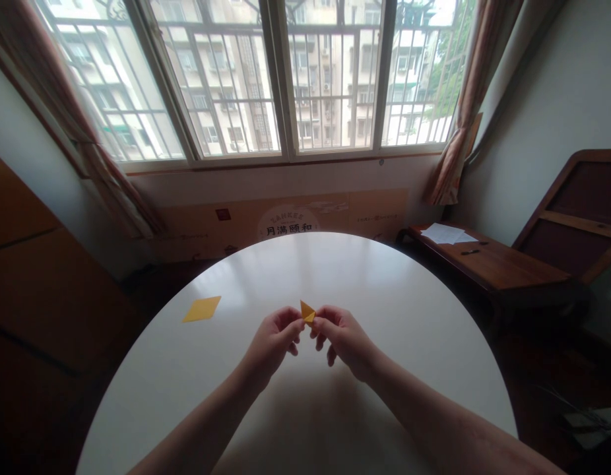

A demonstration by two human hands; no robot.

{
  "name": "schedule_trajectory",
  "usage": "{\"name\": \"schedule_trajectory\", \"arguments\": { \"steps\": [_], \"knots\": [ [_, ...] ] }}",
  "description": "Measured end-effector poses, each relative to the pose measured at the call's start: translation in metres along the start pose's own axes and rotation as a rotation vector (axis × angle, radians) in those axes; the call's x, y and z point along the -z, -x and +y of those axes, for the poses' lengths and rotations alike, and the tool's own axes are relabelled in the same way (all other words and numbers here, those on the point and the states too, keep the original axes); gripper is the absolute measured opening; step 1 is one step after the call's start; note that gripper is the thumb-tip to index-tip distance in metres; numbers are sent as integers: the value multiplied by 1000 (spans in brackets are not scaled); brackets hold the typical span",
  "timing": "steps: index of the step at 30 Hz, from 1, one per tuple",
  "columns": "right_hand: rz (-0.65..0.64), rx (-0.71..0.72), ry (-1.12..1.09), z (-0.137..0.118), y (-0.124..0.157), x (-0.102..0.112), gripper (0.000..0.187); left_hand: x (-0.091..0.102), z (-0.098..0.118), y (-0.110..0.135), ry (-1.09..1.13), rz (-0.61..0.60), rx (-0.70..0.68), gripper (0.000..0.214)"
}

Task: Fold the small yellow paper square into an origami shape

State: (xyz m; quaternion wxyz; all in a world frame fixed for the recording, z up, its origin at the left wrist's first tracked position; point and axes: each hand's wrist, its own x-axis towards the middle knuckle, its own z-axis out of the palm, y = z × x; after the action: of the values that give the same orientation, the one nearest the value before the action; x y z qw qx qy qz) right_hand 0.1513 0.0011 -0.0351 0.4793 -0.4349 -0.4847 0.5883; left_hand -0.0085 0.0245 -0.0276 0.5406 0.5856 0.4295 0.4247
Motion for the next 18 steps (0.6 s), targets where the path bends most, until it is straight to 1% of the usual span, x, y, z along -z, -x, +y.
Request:
{"name": "schedule_trajectory", "arguments": {
  "steps": [3, 7, 9, 12, 14, 18],
  "knots": [
    [8, 8, 4, 0, 0, 0, 25, 1, -3, 0, -21, -2, -56, 21],
    [-5, 32, 21, 2, -1, -1, 29, 1, -5, 3, -149, 49, -245, 25],
    [-14, 52, 39, 4, -1, -2, 34, 1, -5, 4, -229, 75, -306, 25],
    [-26, 91, 75, 6, -2, -3, 40, 0, -4, 5, -248, 87, -316, 18],
    [-34, 112, 95, 8, -2, -3, 43, 0, -3, 4, -194, 95, -293, 15],
    [-47, 132, 114, 9, -2, -3, 45, 0, -4, 2, -84, 108, -222, 16]
  ]
}}
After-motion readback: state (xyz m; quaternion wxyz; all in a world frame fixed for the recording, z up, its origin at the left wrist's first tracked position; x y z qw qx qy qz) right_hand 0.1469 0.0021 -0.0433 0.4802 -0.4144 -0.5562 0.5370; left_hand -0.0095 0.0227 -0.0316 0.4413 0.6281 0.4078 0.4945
